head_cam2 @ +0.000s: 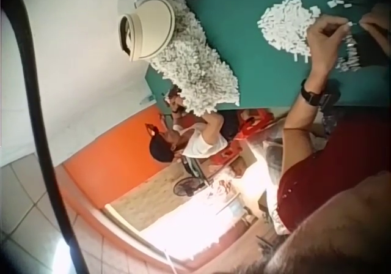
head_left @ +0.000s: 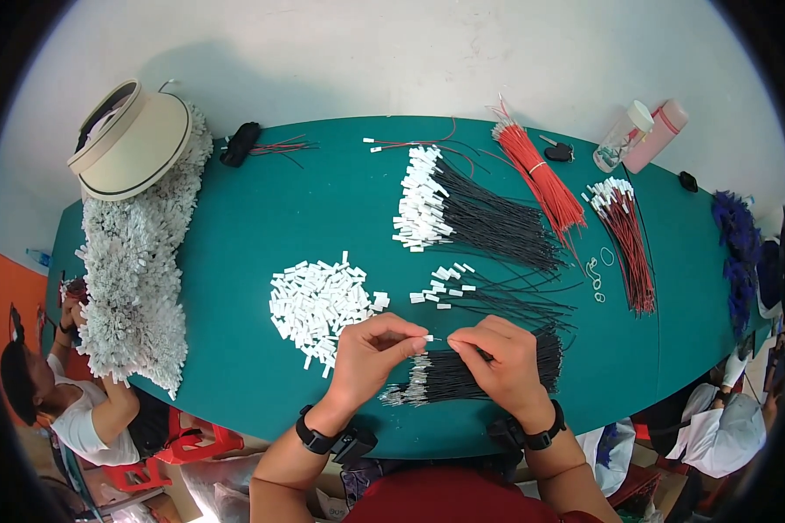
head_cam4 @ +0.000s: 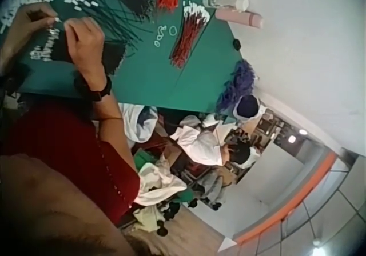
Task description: Attaching small white plastic connectors to the ends of black electrical wires at a workbench.
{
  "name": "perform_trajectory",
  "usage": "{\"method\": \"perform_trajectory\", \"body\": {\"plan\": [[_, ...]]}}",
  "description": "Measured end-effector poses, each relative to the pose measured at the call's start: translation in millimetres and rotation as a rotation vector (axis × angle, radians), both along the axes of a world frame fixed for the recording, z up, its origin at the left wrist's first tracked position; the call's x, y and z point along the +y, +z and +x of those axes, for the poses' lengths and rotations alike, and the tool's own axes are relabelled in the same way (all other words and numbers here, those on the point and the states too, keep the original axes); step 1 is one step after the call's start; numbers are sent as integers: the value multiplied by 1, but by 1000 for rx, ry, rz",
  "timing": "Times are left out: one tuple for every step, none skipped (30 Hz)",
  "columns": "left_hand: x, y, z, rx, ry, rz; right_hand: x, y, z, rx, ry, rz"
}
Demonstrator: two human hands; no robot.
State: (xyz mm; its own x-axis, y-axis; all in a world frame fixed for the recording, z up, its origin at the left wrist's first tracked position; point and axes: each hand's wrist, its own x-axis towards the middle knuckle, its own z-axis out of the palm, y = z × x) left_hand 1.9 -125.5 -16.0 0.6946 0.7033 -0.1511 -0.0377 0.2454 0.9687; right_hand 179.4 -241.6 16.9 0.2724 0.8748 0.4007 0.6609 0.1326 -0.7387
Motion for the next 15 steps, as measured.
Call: {"method": "perform_trajectory", "body": {"plan": [[0, 0, 0, 0, 0, 0, 0, 1, 0, 0, 0, 0], [0, 1, 0, -5, 2, -9, 0, 2, -1, 38, -8, -14], [0, 1, 0, -5, 2, -8, 0, 1, 0, 38, -7, -13], [0, 1, 0, -9, 6, 5, -1, 0, 0, 50, -14, -7], [0, 2, 0, -9, 7, 5, -2, -2, 1, 50, -13, -6], [0, 2, 0, -12, 11, 18, -2, -3, 1, 63, -19, 0], [-1, 3, 0, -12, 11, 18, -2, -2, 1, 63, -19, 1], [-1, 3, 0, 4, 10, 13, -2, -2, 1, 50, -6, 2], [-1, 4, -1, 4, 10, 13, -1, -2, 1, 50, -5, 3], [-1, 4, 0, 20, 7, 7, -1, -1, 1, 36, 7, 4], [-1, 4, 0, 19, 5, 7, -1, -1, 0, 36, 5, 4], [-2, 4, 0, 23, 0, 45, -1, -1, -1, 53, 2, 0], [-2, 4, 0, 23, -1, 45, -1, 0, -2, 53, 1, -1], [-2, 4, 1, 27, -7, 83, -1, 0, -2, 70, -3, -5], [-3, 4, 1, 27, -7, 83, -1, -1, -2, 71, -2, -4]]}}
